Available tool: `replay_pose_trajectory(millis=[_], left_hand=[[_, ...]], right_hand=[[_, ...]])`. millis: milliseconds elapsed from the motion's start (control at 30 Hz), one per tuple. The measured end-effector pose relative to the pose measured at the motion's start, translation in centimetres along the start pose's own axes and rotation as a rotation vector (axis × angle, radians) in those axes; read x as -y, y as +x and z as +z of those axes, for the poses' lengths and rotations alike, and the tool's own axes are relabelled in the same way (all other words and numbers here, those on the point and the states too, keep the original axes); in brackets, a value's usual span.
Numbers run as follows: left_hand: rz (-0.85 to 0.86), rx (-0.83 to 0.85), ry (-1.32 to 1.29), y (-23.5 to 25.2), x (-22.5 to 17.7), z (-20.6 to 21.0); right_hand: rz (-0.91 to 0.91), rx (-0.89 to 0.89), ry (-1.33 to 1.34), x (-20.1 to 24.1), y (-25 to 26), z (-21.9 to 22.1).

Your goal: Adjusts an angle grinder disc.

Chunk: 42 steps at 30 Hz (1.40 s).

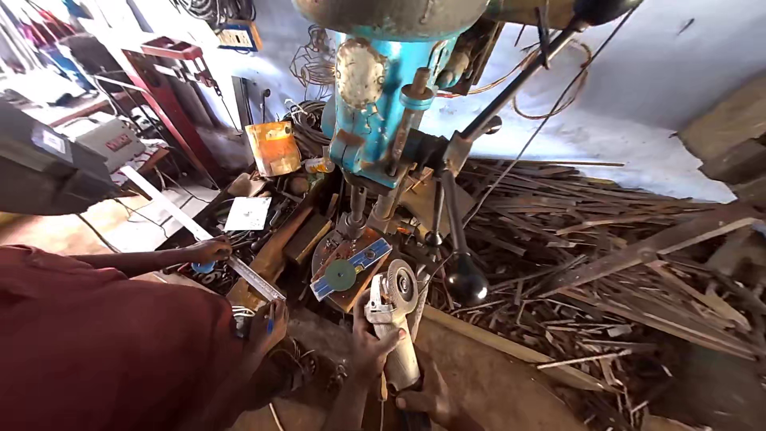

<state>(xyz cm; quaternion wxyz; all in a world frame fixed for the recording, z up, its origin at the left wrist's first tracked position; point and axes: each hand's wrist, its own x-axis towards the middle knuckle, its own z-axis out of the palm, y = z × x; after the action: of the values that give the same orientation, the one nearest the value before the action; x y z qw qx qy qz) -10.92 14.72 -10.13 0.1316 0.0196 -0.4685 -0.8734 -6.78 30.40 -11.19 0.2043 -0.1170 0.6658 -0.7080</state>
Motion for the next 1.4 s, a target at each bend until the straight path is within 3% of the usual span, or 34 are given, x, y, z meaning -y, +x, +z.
replay_pose_trajectory(millis=[133, 267, 400, 533, 600, 667, 800, 967, 1100, 1200, 1300, 1400], left_hand=[[0.05, -0.016, 0.139, -0.9, -1.0, 0.1], [0.008, -0.103, 0.221, -2.8, -1.0, 0.1], [0.014, -0.196, 0.185, -4.5, 0.1, 0.1], [0.023, -0.247, 0.143, -5.4, -0.4, -0.7], [0.004, -0.256, 0.153, -5.8, -1.0, -1.1], [0.0, -0.267, 0.168, -6.0, -1.2, -1.6], [0.002, -0.31, 0.18, -6.1, -0.6, -2.1], [-0.003, -0.277, 0.284, -5.5, -0.3, -2.4], [0.066, -0.229, 0.325, -5.2, 0.4, -1.8], [-0.047, -0.357, 0.318, -6.2, 1.9, -0.2], [-0.304, -0.574, 0.239, -7.4, 2.9, 1.3], [-0.538, -0.612, 0.106, -9.2, 3.3, 3.1]], right_hand=[[0.11, 0.04, -0.051, 1.5, 0.2, -1.3], [0.195, -0.224, -0.082, 6.6, 6.0, -2.4], [0.327, -0.033, -0.305, 11.6, 8.9, -1.3], [0.031, 0.178, -0.411, 9.3, 9.8, -2.1], [0.027, 0.227, -0.336, 9.3, 9.7, -2.2], [0.2, 0.163, -0.232, 10.1, 9.7, -1.8], [0.548, 0.159, -0.294, 11.3, 10.0, -0.2], [0.661, 0.003, -0.013, 10.7, 11.5, 1.1], [0.591, -0.213, 0.101, 10.1, 11.6, 2.8], [0.512, -0.252, -0.075, 10.6, 10.8, 4.3], [0.503, -0.151, -0.207, 9.5, 10.3, 4.5], [0.565, -0.012, -0.308, 7.5, 9.9, 3.0]])
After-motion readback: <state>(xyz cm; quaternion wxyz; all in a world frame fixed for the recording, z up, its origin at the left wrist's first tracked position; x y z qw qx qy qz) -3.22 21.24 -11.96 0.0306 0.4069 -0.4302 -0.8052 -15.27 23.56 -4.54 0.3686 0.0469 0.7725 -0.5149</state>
